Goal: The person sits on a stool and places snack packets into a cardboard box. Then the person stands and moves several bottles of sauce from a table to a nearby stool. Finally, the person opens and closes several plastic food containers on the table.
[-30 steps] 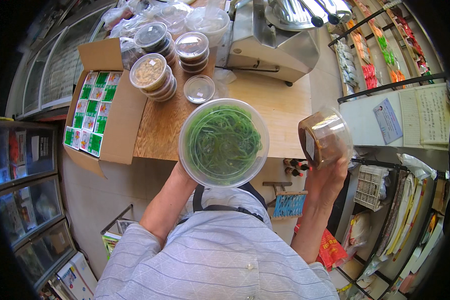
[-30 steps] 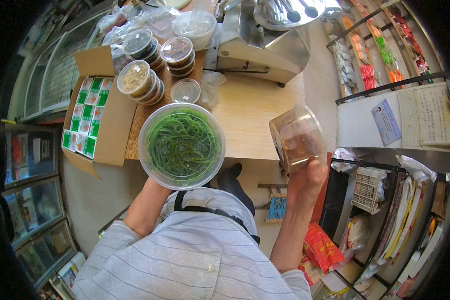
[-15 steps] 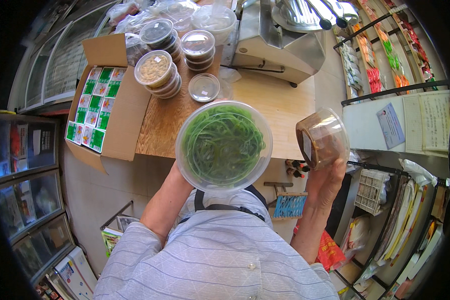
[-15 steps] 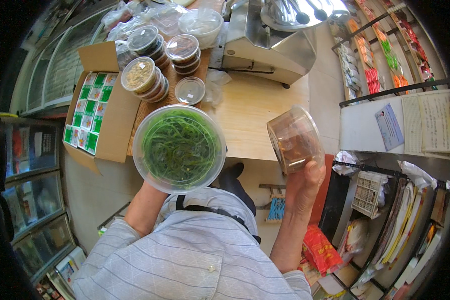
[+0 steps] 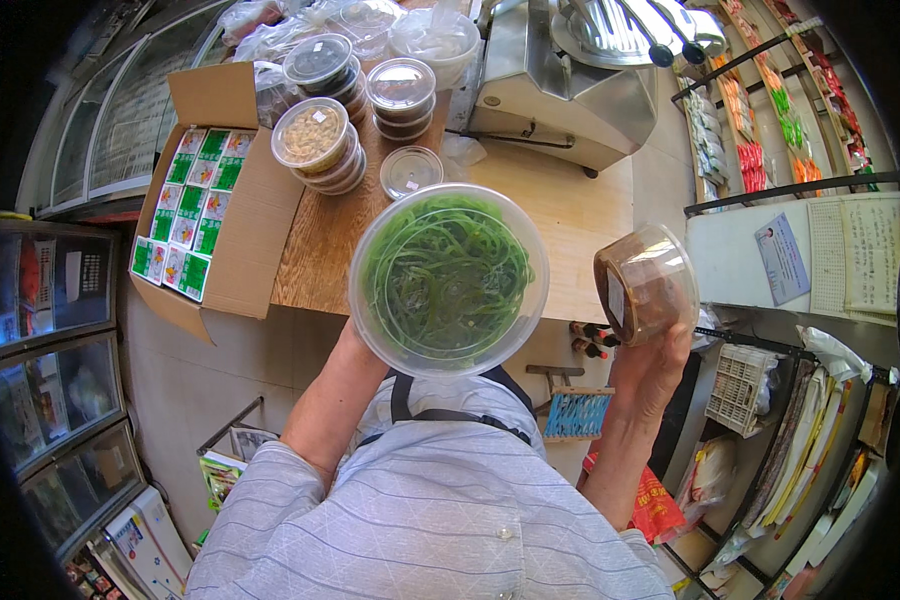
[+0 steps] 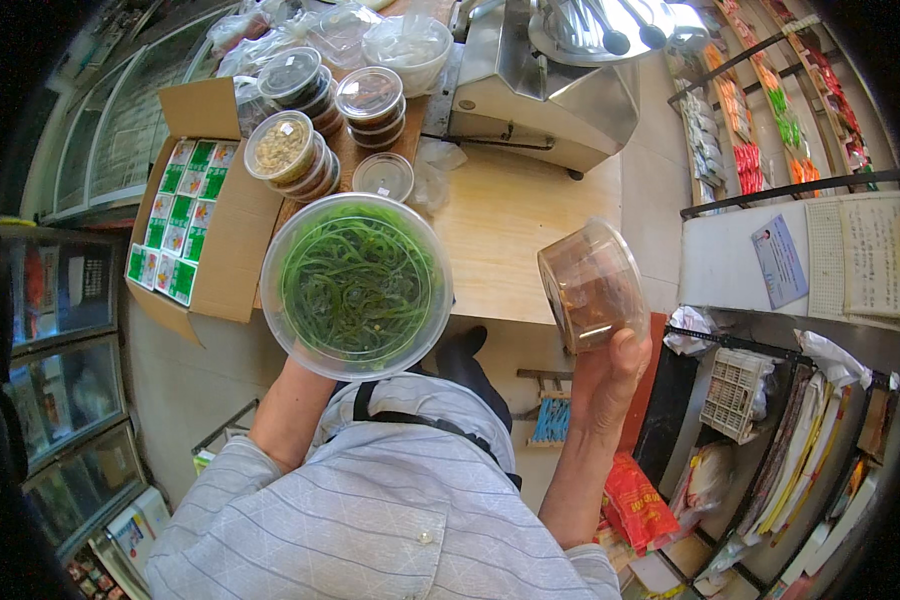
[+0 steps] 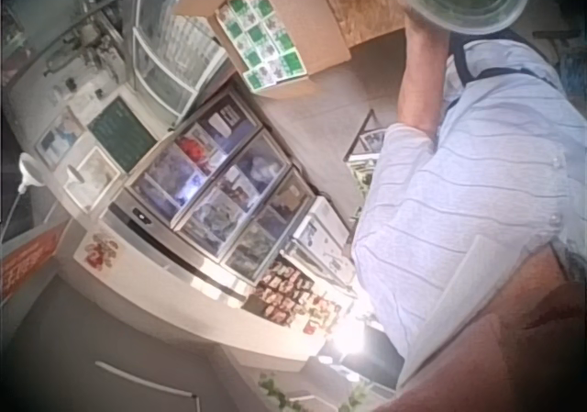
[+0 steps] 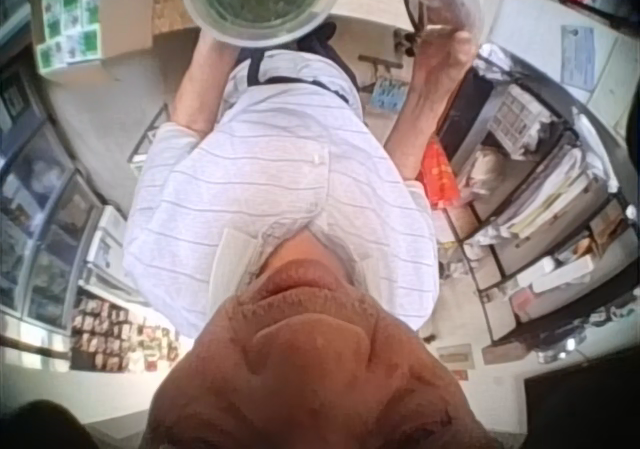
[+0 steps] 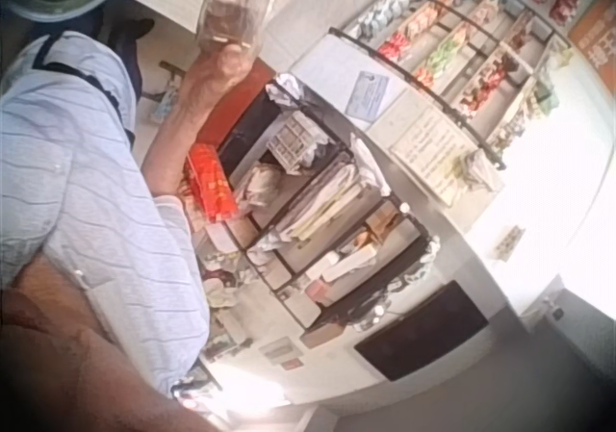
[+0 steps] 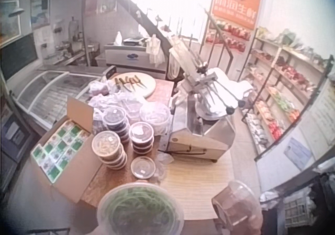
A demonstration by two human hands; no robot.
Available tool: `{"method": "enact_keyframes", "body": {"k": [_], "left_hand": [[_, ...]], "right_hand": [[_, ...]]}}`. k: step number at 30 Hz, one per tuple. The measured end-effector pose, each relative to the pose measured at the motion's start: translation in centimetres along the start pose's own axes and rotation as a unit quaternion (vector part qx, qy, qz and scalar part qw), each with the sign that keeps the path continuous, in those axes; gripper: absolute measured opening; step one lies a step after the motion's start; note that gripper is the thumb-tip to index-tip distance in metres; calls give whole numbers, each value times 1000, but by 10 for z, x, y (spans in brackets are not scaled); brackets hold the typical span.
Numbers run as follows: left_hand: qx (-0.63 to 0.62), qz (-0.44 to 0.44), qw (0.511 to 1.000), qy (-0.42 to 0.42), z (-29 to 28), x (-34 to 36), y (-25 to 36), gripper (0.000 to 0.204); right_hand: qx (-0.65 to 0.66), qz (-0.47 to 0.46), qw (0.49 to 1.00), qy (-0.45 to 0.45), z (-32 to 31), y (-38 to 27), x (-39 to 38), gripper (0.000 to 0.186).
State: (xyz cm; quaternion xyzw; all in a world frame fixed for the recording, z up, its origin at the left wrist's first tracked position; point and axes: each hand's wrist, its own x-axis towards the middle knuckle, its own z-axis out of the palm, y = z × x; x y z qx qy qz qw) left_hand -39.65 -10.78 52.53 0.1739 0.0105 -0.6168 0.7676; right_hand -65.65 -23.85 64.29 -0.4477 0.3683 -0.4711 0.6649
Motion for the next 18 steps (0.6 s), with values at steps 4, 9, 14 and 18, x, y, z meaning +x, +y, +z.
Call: {"method": "enact_keyframes", "body": {"k": [4,9,14,18], "left_hand": [[0,26,998,-56,20,4,0,64],[21,16,996,-86,29,10,-1,66],[76,-48,993,-75,42,17,-4,78],[38,-68,985,-151,63,23,-10,94]], "right_hand": [[-3,-7,1000,8,0,1,-1,83],[-22,-40,999,6,9,-4,1,82],[-64,-88,994,31,20,-18,-1,89],[-95,-155,983,-9,44,-27,7,88]]}}
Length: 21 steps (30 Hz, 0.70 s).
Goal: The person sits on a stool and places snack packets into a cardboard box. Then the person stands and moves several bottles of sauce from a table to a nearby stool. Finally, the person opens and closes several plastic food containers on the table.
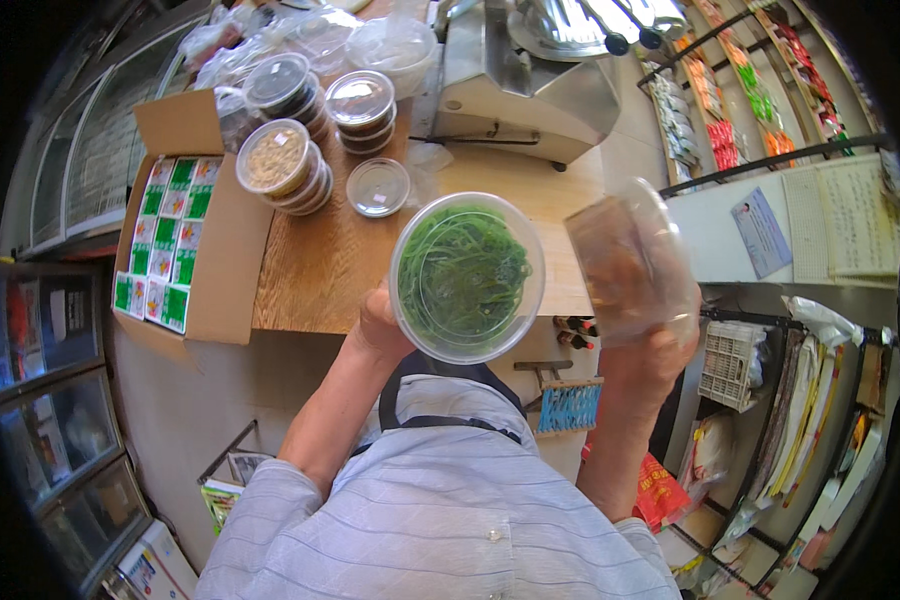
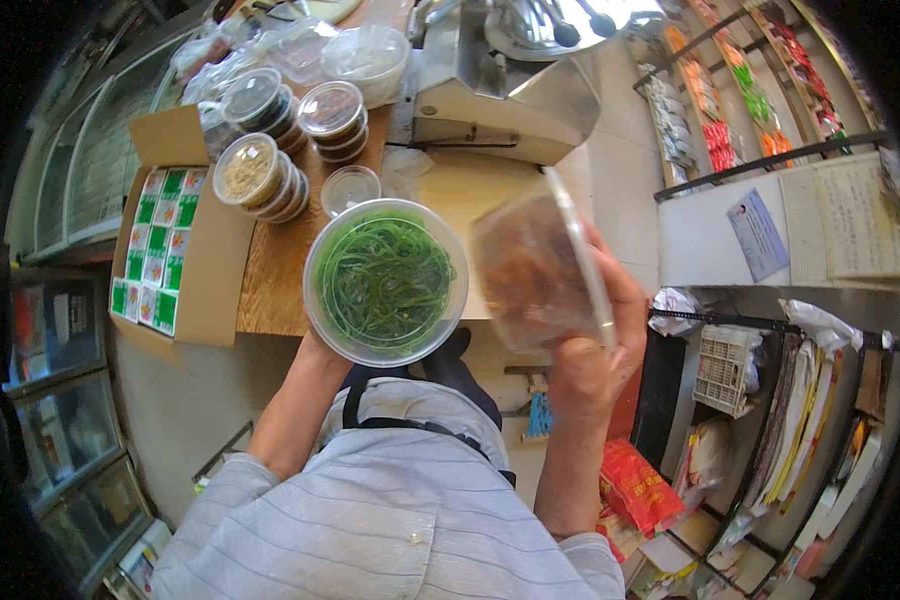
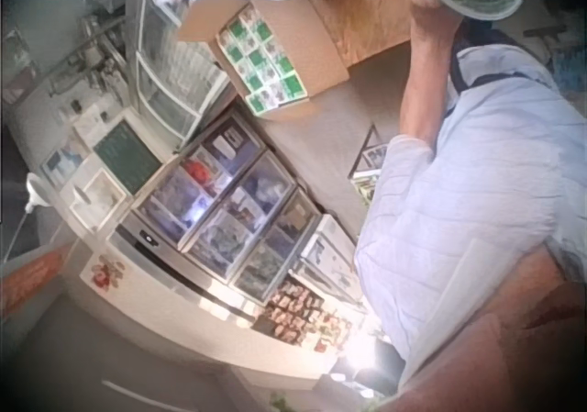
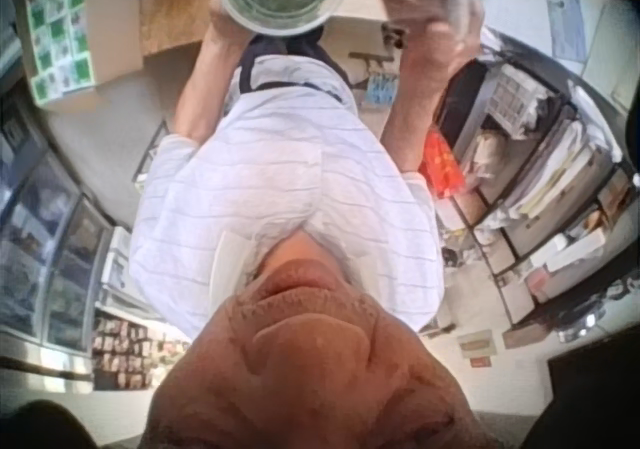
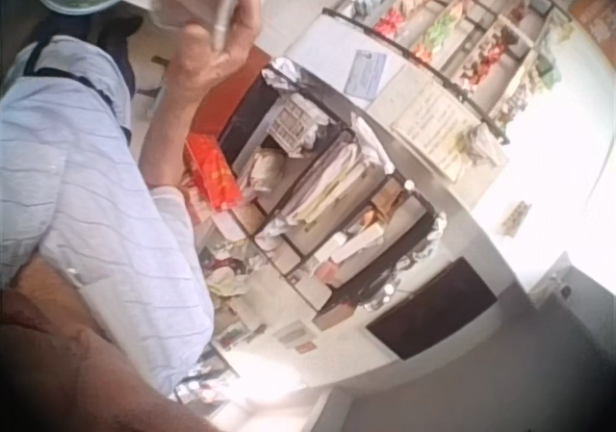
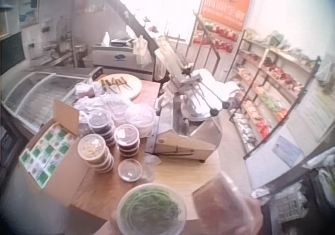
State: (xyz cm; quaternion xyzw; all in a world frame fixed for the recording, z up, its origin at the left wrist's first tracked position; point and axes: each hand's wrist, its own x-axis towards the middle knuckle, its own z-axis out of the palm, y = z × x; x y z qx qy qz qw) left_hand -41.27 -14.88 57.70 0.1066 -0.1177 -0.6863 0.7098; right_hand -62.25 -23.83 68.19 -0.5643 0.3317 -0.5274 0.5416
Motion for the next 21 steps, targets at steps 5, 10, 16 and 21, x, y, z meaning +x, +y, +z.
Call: {"method": "enact_keyframes", "body": {"k": [5,10,16,21], "left_hand": [[6,-27,999,30,-4,0,-6,101],[43,-11,999,24,-8,0,-12,82],[25,-4,1000,-9,4,6,-11,83],[32,-57,998,18,15,9,-4,112]], "right_hand": [[-68,-154,977,-132,19,-1,10,91],[-148,-204,952,-175,35,2,6,110],[-196,-223,936,-189,41,5,5,120],[-192,-216,938,-191,44,12,3,117]]}}
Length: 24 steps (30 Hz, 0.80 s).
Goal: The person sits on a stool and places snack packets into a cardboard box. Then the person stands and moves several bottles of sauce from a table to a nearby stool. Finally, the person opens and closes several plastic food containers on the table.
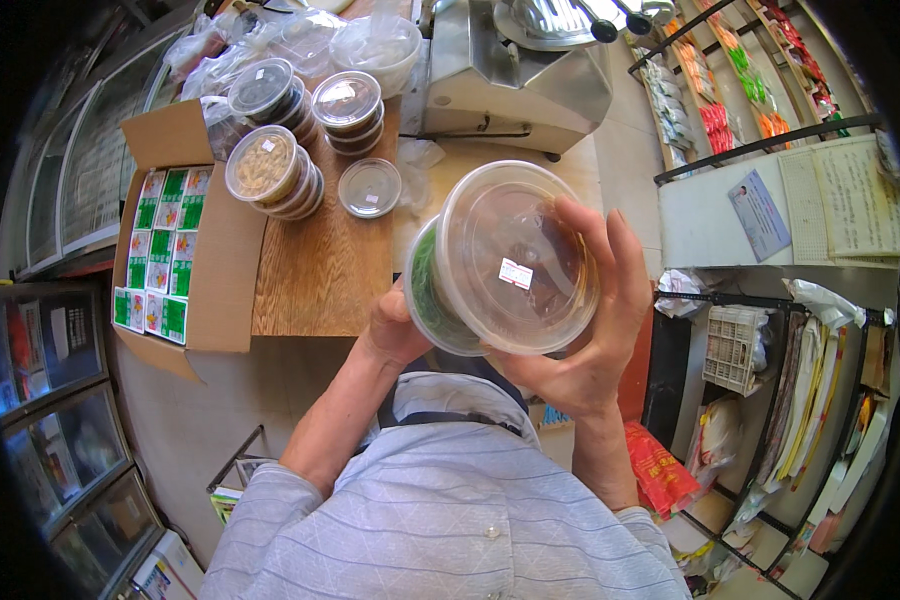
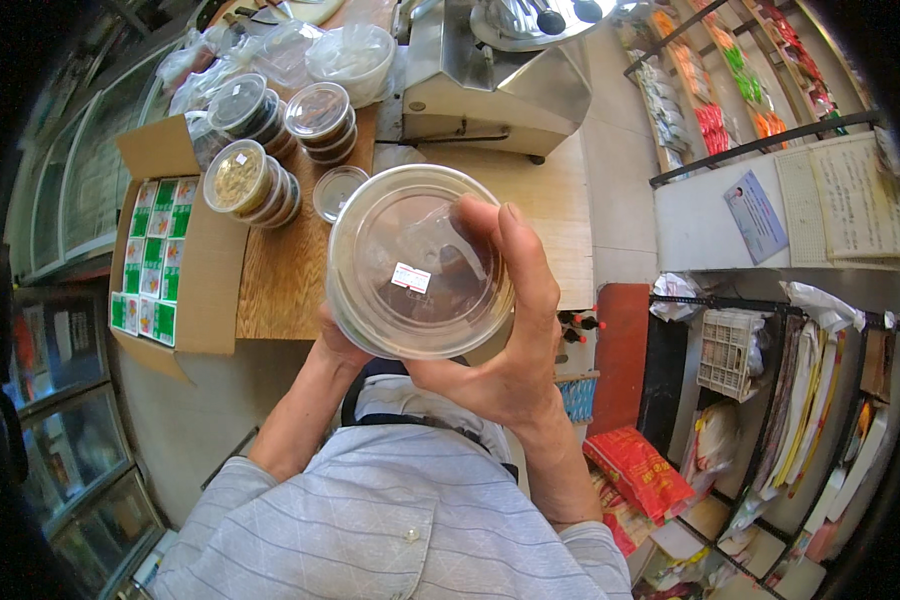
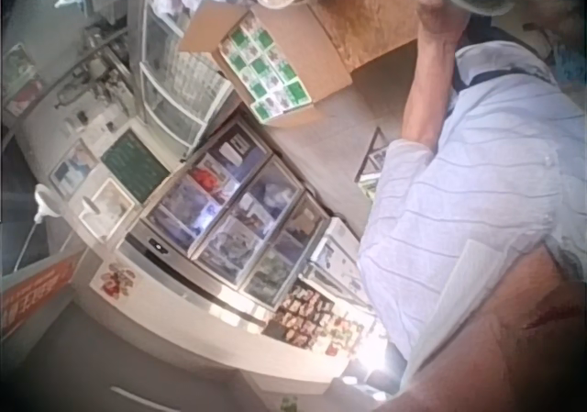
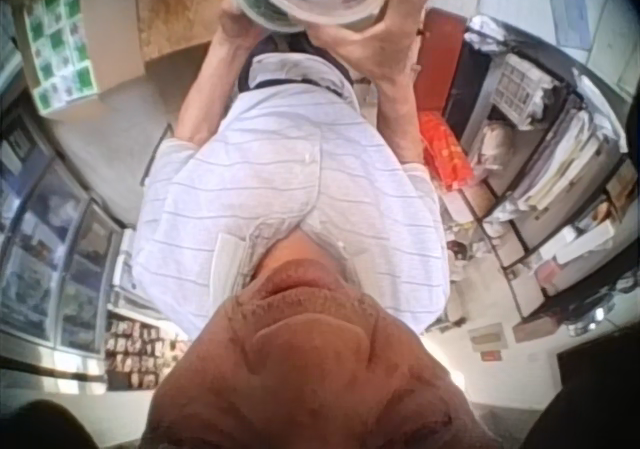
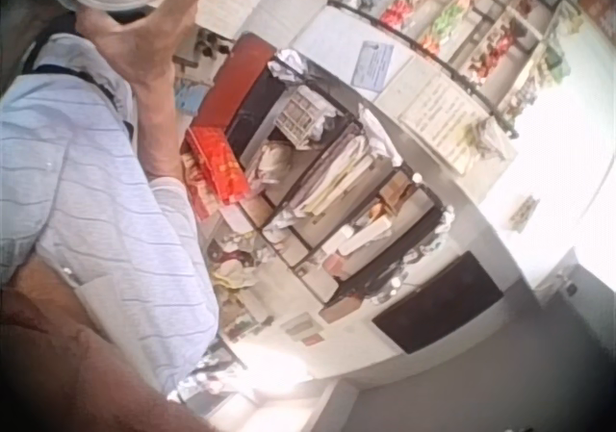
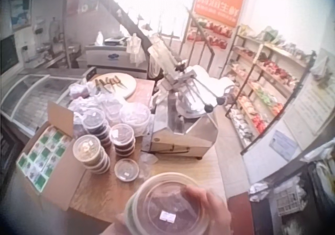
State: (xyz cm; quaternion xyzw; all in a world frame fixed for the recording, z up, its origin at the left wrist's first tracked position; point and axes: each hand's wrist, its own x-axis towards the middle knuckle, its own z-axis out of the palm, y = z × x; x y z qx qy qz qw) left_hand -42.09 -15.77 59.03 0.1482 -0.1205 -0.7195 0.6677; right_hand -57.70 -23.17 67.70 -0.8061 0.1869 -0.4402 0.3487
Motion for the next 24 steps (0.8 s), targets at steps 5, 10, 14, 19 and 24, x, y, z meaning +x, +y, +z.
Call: {"method": "enact_keyframes", "body": {"k": [5,10,14,19,24], "left_hand": [[4,10,1000,6,9,3,-1,111],[15,2,1000,17,24,6,0,105],[53,-18,998,4,41,8,7,96],[94,0,995,18,49,15,8,91],[78,13,997,22,35,13,4,90]], "right_hand": [[16,59,998,16,-5,5,-2,102],[89,135,984,80,-19,8,7,91],[107,193,968,121,-28,18,11,85],[113,218,960,132,-34,26,3,79],[109,183,972,103,-30,24,3,72]]}}
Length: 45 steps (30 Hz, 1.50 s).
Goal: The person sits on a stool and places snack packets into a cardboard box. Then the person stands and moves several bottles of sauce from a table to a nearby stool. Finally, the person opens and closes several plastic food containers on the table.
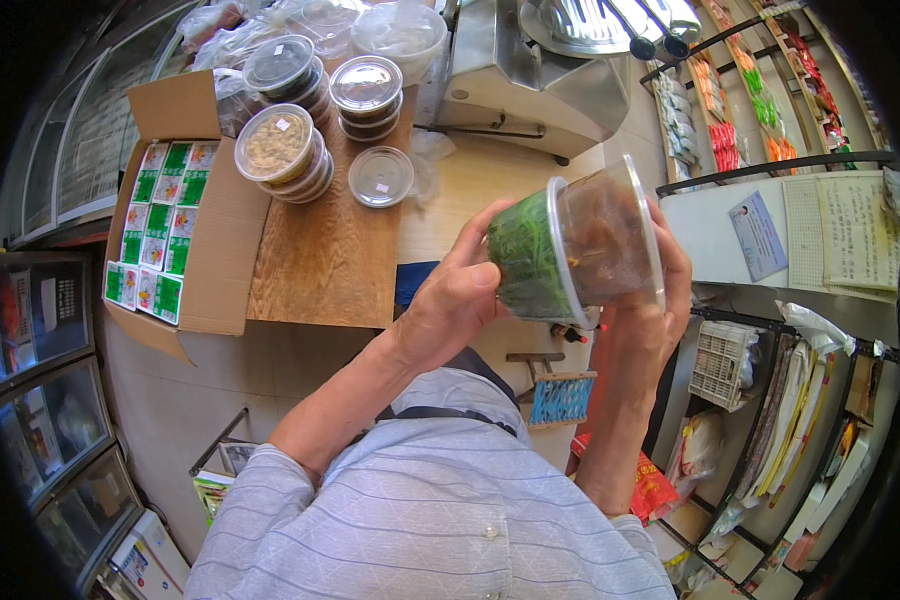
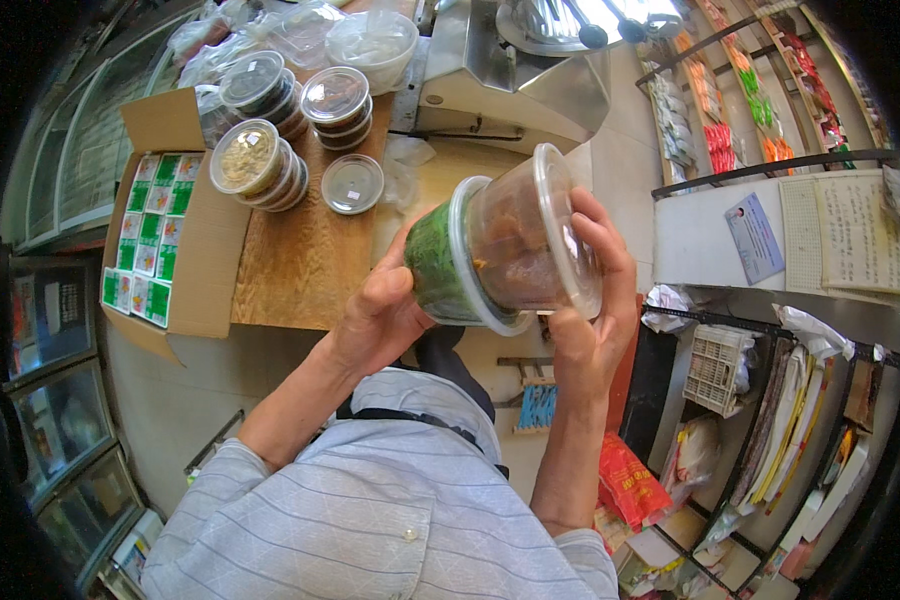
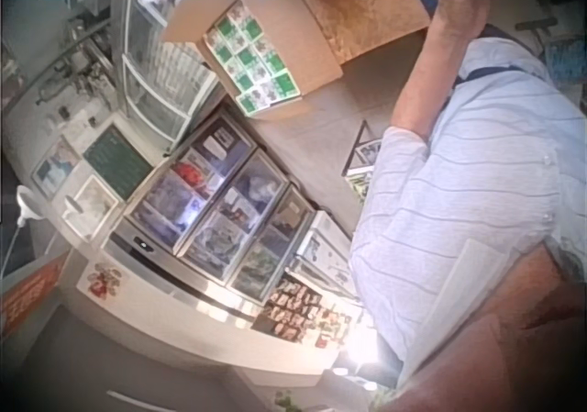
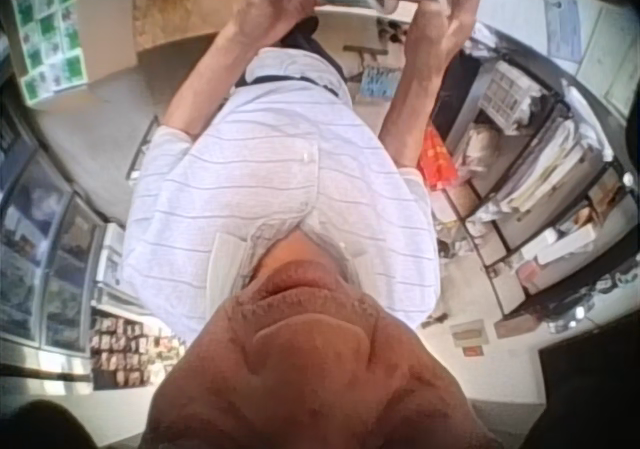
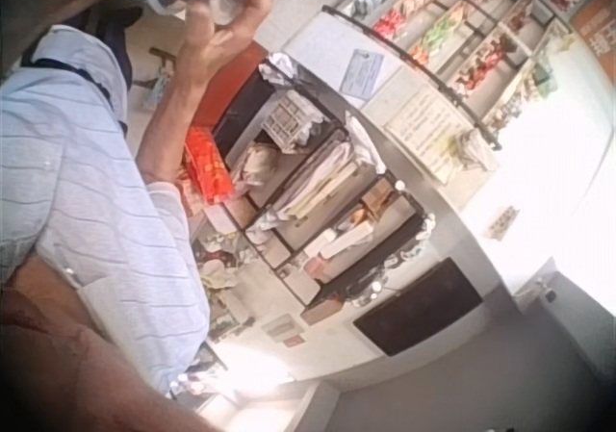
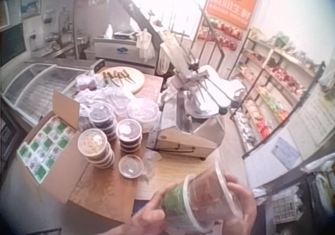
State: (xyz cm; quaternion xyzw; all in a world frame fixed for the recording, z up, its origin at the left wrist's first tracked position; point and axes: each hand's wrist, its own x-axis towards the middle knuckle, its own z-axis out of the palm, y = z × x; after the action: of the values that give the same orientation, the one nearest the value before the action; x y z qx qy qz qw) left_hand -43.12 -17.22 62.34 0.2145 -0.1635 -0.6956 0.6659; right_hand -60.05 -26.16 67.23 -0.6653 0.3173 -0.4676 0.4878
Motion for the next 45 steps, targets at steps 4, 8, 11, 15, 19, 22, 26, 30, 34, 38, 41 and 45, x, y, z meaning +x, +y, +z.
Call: {"method": "enact_keyframes", "body": {"k": [4,8,11,15,19,22,26,30,34,38,41,45], "left_hand": [[-62,-1,998,-15,-18,-8,-1,77],[-102,5,995,14,-45,-15,-6,67],[-132,4,990,44,-59,-19,-4,68],[-137,10,989,53,-81,-32,-2,65],[-145,21,984,102,-88,-40,2,63],[-151,1,986,78,-102,-46,2,60],[-152,-12,986,66,-116,-48,-5,57],[-146,-28,985,89,-119,-44,-9,55],[-132,-41,984,110,-116,-27,-13,53],[-102,-109,975,163,-125,2,-24,52],[25,-139,966,216,-150,26,-50,49],[171,-150,928,294,-173,69,-90,38]], "right_hand": [[110,-26,991,-70,6,2,-5,52],[26,42,999,-21,26,0,-18,59],[52,44,997,-35,41,7,-28,77],[99,93,991,-1,64,15,-40,81],[131,171,976,20,74,14,-44,74],[105,222,969,-9,81,15,-46,60],[79,288,952,-68,84,19,-44,46],[104,347,927,-98,78,32,-44,45],[158,372,911,-79,69,58,-48,47],[184,414,891,-35,50,99,-42,39],[187,386,903,-10,36,126,-32,38],[172,427,888,26,5,183,-24,41]]}}
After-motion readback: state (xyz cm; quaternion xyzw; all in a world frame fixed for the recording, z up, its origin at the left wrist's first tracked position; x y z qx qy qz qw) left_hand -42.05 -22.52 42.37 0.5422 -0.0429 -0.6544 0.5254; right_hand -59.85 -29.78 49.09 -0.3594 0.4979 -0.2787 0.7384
